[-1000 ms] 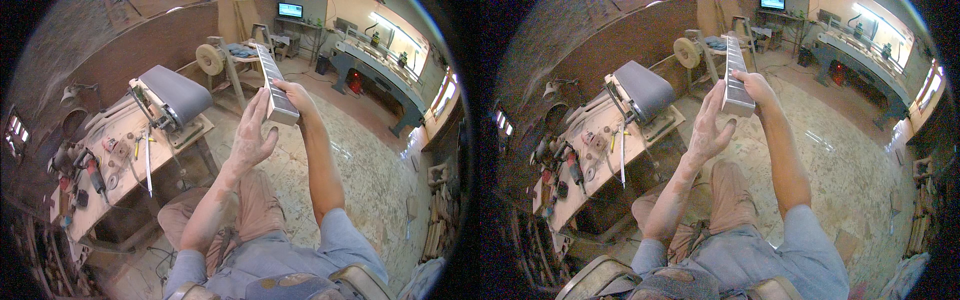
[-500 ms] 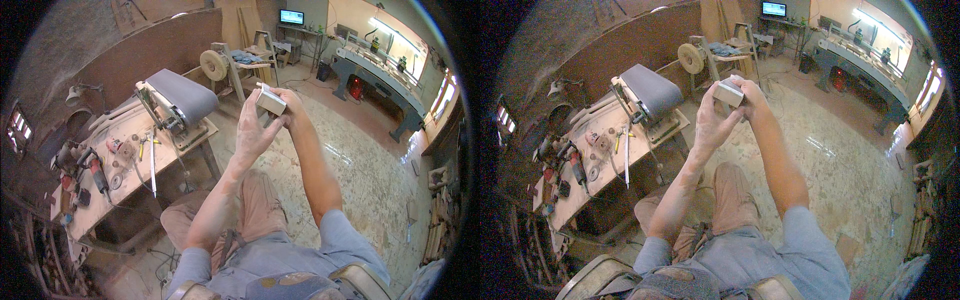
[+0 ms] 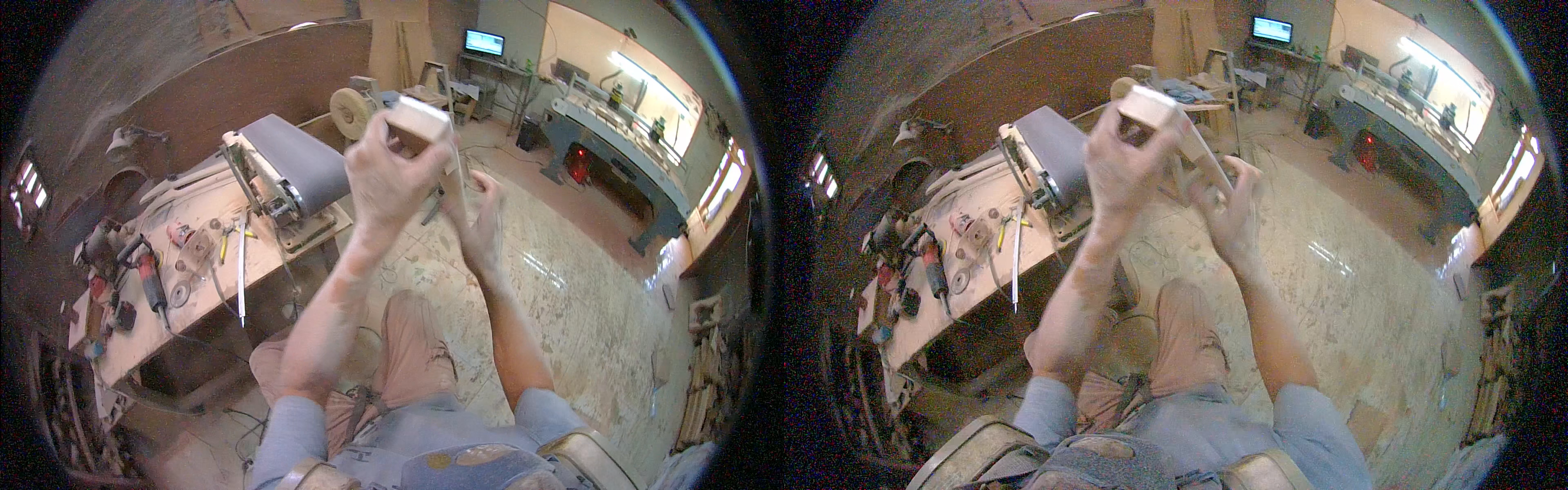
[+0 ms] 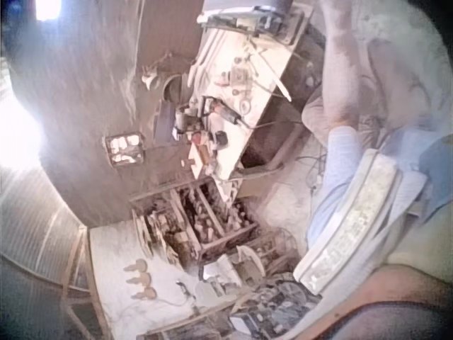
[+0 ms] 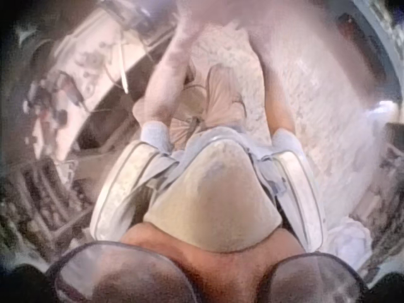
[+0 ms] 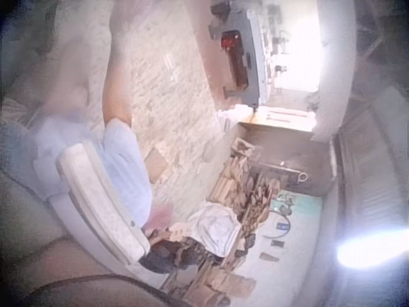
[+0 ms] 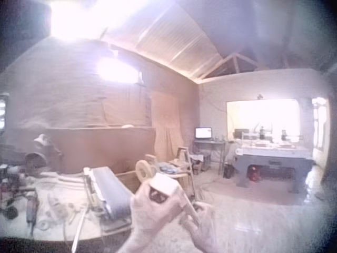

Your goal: The person shapes a wooden guitar neck on a stationary belt sander, turning the object to sand the back and the heel, and then holds it up to inspect the profile.

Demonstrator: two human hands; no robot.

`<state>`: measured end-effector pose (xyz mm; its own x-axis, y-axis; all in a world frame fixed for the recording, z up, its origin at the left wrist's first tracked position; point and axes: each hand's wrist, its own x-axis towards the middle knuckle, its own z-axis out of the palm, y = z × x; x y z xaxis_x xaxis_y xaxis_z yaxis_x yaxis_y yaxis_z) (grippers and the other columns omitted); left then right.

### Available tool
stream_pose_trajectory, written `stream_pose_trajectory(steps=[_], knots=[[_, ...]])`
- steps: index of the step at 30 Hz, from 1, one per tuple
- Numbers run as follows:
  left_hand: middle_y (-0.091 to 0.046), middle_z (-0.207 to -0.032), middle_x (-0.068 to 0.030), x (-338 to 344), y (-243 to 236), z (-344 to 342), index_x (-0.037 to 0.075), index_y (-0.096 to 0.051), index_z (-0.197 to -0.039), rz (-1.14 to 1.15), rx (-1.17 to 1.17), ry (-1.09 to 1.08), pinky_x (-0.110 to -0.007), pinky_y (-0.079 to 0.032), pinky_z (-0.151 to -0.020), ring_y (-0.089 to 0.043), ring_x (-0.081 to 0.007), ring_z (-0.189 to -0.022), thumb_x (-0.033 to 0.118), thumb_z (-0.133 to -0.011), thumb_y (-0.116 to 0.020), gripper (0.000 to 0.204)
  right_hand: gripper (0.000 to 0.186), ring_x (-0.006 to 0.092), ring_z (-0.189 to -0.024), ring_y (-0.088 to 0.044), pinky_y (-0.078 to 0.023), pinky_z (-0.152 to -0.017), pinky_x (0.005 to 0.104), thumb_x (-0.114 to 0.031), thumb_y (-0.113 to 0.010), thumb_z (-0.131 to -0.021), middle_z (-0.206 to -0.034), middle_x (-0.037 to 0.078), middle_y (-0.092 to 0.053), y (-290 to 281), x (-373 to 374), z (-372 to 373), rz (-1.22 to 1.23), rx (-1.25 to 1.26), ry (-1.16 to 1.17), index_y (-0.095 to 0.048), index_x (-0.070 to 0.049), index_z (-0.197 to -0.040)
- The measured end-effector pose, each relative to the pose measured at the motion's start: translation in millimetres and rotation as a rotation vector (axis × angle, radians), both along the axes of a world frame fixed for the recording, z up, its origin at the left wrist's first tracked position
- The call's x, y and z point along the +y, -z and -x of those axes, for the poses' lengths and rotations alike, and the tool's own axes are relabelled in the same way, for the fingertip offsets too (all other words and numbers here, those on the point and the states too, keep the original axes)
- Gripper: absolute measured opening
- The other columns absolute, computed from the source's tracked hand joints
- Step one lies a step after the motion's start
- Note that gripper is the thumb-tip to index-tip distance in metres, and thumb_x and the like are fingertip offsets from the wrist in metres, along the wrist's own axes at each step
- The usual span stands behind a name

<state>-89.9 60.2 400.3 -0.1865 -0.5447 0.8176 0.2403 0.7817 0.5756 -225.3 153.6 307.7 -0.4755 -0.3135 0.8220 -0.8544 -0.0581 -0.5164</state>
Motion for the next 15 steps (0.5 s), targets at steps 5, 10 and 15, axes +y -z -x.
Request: stream_pose_trajectory(steps=[5,10,15], knots=[[-0.071,-0.087,-0.0095,-44.6,-57.6,-38.0,-0.006,-0.073,-0.1,-0.33,-0.17,0.175,-0.031,-0.059,-0.065,-0.069,-0.0162,-0.075,0.049,-0.085,-0.072,0.057,0.058,0.0406,-0.088,-0.071,-0.055,-0.063,0.0491,-0.027,-0.084,-0.081,-0.097,0.02,-0.07,38.3,0.7,8.1,-0.113,0.07,-0.025,-0.051,-0.01,-0.126],[-0.071,-0.089,-0.0102,-132.8,-50.5,-83.4,-0.001,-0.074,-0.104,-0.319,-0.34,-0.077,-0.033,-0.059,-0.074,-0.069,-0.0174,-0.083,0.055,-0.086,-0.07,0.059,0.043,0.0373,-0.079,-0.072,-0.053,-0.067,0.0447,-0.027,-0.081,-0.085,-0.083,0.022,-0.069,-43.6,0.0,-12.3,-0.529,0.178,-0.126,-0.056,-0.005,-0.112],[-0.075,-0.109,-0.0165,-193.0,-23.7,-99.9,0.007,-0.074,-0.118,-0.013,-0.413,-0.142,-0.034,-0.052,-0.095,-0.07,-0.0222,-0.103,0.046,-0.093,-0.066,0.047,0.045,0.0445,-0.083,-0.069,-0.053,-0.068,0.05,-0.035,-0.08,-0.083,-0.084,0.025,-0.069,-104.4,-22.2,-7.5,-0.845,0.264,-0.144,-0.055,-0.004,-0.102]])
